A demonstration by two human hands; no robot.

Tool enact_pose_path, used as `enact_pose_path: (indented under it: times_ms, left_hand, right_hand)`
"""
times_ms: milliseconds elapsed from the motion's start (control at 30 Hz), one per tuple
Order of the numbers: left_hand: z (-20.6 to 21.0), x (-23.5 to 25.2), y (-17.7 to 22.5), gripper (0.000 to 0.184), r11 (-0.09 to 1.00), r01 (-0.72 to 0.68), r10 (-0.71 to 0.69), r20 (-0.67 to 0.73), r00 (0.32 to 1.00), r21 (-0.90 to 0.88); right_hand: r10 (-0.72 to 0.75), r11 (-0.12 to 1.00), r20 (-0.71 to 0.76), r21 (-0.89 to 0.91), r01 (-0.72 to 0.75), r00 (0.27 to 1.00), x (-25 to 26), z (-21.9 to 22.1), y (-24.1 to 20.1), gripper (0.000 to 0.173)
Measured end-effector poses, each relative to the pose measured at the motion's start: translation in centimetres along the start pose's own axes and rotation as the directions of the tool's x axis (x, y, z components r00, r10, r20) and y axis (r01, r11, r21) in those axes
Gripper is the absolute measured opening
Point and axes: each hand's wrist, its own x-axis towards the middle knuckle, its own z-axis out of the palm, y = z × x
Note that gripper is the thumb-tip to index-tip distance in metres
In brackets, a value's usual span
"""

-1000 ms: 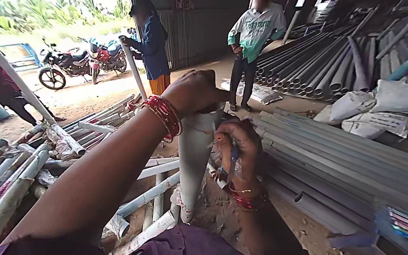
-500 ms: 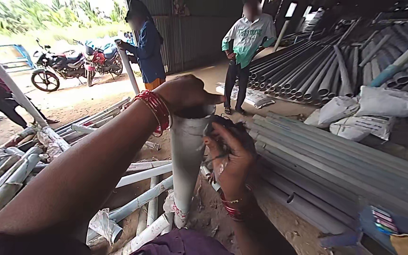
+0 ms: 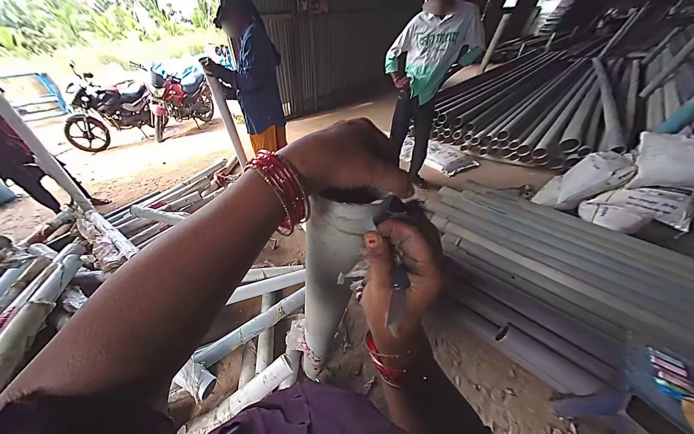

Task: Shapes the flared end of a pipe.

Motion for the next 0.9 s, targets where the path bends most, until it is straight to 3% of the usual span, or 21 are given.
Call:
enact_pose_path:
  times_ms: [167, 267, 333, 367, 400, 433, 500, 567, 633, 700, 767, 900]
  left_hand:
    - [0.0, 0.3, 0.0, 0.027, 0.994, 0.036, -0.033, -0.031, 0.999, 0.104]
    - [-0.3, 0.4, -0.3, 0.033, 0.985, 0.084, -0.078, -0.045, 0.996, 0.151]
    - [-0.5, 0.7, -0.6, 0.038, 0.974, 0.133, -0.125, -0.056, 0.991, 0.183]
    - [-0.7, 1.0, -1.0, 0.041, 0.965, 0.177, -0.168, -0.065, 0.984, 0.195]
    - [-0.9, 1.4, -1.7, 0.044, 0.955, 0.221, -0.209, -0.075, 0.975, 0.2]
    - [-1.3, 1.6, -2.2, 0.045, 0.95, 0.252, -0.243, -0.066, 0.968, 0.187]
    - [-2.1, 1.2, -2.9, 0.038, 0.971, 0.23, -0.23, -0.015, 0.973, 0.06]
    - [-2.4, 0.0, -3.1, 0.02, 0.98, 0.133, -0.124, 0.067, 0.99, -0.148]
    - [-2.3, -0.9, -2.9, 0.017, 0.945, 0.042, -0.002, 0.124, 0.992, -0.325]
    - [-1.4, -1.3, -2.6, 0.019, 0.904, -0.015, 0.071, 0.115, 0.991, -0.428]
    - [-0.6, -1.3, -1.7, 0.015, 0.899, -0.017, 0.056, 0.075, 0.996, -0.438]
    - [0.9, -0.2, -0.8, 0.011, 0.916, -0.006, -0.02, -0.061, 0.998, -0.401]
  right_hand:
    - [-0.128, 0.988, 0.116, -0.069, 0.136, 0.985, -1.9, 0.4, -1.1, 0.009]
    - [-0.222, 0.97, 0.296, -0.033, 0.243, 0.929, -2.2, -1.1, -0.3, 0.014]
    - [-0.287, 0.955, 0.578, 0.107, 0.277, 0.764, -3.8, -2.8, -0.2, 0.014]
    - [-0.313, 0.948, 0.686, 0.179, 0.265, 0.657, -5.1, -3.4, -0.3, 0.014]
    - [-0.302, 0.951, 0.746, 0.195, 0.238, 0.594, -6.4, -4.0, -0.2, 0.014]
    - [-0.245, 0.968, 0.757, 0.159, 0.194, 0.606, -7.3, -4.6, 0.1, 0.014]
    - [-0.047, 0.999, 0.663, 0.019, 0.046, 0.747, -6.6, -6.0, 1.6, 0.015]
    - [0.098, 0.994, 0.489, -0.008, -0.108, 0.867, -4.4, -6.9, 2.7, 0.015]
    - [0.144, 0.988, 0.433, -0.019, -0.151, 0.89, -2.4, -7.5, 3.0, 0.021]
    - [0.139, 0.989, 0.424, -0.011, -0.149, 0.895, -1.3, -7.7, 2.7, 0.015]
    - [0.128, 0.99, 0.417, 0.004, -0.143, 0.9, -0.7, -8.0, 2.3, 0.008]
    - [0.021, 1.0, 0.353, 0.001, -0.023, 0.935, 0.2, -7.6, 0.4, 0.014]
